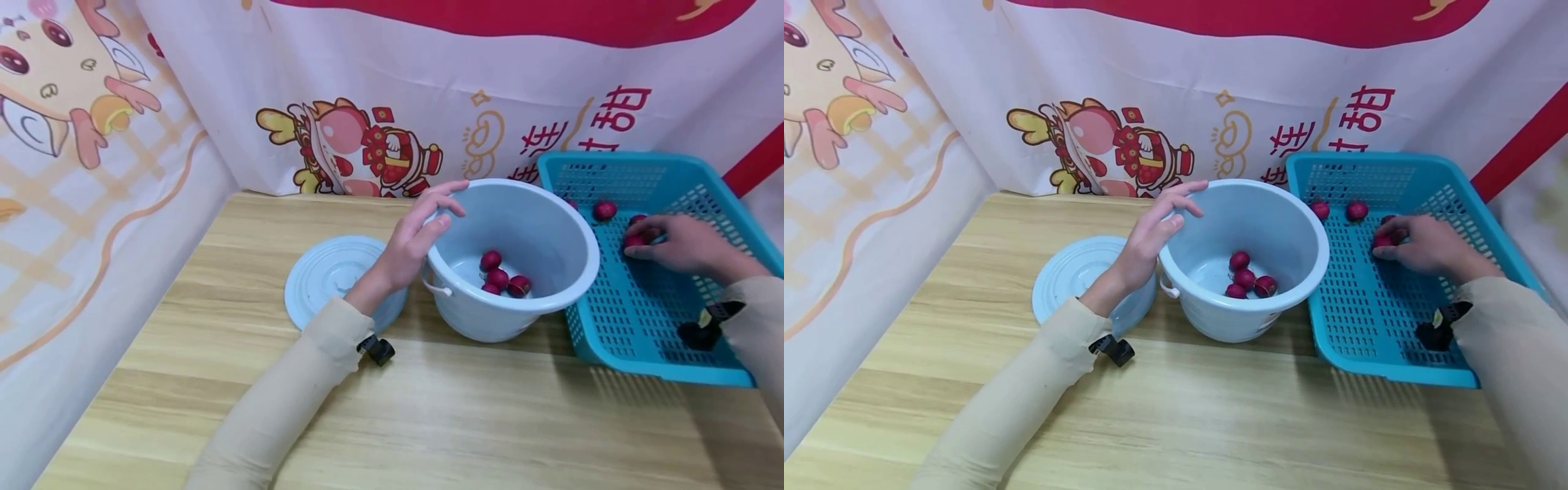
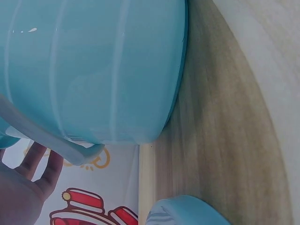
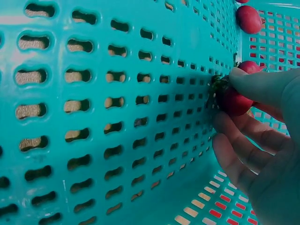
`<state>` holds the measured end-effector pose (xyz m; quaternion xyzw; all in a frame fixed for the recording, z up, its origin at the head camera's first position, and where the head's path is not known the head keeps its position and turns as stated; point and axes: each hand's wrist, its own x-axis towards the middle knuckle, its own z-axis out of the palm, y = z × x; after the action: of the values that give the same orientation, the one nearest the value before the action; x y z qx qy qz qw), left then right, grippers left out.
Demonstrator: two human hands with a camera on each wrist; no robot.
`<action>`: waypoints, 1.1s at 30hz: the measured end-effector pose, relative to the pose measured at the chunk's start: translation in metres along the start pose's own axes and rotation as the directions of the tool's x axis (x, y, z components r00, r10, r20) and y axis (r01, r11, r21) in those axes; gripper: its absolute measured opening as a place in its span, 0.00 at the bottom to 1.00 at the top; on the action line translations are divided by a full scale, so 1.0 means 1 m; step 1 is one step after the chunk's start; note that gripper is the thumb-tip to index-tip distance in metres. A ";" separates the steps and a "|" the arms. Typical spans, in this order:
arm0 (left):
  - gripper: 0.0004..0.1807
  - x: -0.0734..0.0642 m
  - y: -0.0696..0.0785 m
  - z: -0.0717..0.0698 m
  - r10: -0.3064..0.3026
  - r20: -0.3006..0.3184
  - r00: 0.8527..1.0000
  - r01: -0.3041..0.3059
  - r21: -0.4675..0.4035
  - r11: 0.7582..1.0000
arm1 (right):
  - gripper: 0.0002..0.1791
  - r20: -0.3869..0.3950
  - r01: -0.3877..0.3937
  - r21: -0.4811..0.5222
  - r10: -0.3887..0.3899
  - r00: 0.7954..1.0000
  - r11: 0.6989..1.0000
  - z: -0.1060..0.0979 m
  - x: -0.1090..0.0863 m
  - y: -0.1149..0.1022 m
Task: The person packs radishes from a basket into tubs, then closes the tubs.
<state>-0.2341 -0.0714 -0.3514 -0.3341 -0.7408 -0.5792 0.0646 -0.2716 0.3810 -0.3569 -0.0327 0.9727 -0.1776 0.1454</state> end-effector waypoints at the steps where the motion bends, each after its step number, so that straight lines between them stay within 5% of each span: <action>1: 0.22 0.000 0.000 0.000 -0.001 0.001 1.000 0.001 0.002 1.000 | 0.36 0.000 0.000 0.001 0.000 1.000 1.000 0.000 -0.001 -0.001; 7: 0.21 0.001 0.002 0.002 -0.001 0.003 1.000 0.001 -0.001 1.000 | 0.38 -0.073 0.027 0.042 -0.024 0.997 0.999 -0.006 -0.008 -0.011; 13: 0.21 0.001 0.003 0.003 0.002 0.003 1.000 -0.002 -0.007 1.000 | 0.37 -0.248 0.035 0.090 -0.012 0.969 0.995 -0.011 -0.014 -0.027; 19: 0.21 0.000 0.005 0.001 -0.008 -0.004 1.000 0.008 -0.007 1.000 | 0.38 -0.318 0.046 0.153 0.005 0.948 0.987 -0.015 -0.019 -0.042; 27: 0.21 -0.001 0.005 0.001 -0.015 -0.001 1.000 0.015 -0.017 1.000 | 0.38 -0.475 0.094 0.226 0.025 0.880 0.970 -0.022 -0.033 -0.068; 33: 0.21 -0.004 0.004 0.002 -0.025 -0.005 1.000 0.025 -0.029 0.999 | 0.33 -0.535 0.248 0.318 -0.043 0.844 0.915 -0.028 -0.048 -0.101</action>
<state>-0.2286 -0.0710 -0.3502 -0.3241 -0.7361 -0.5917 0.0546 -0.2331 0.3016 -0.2831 -0.0305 0.9179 -0.3731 -0.1318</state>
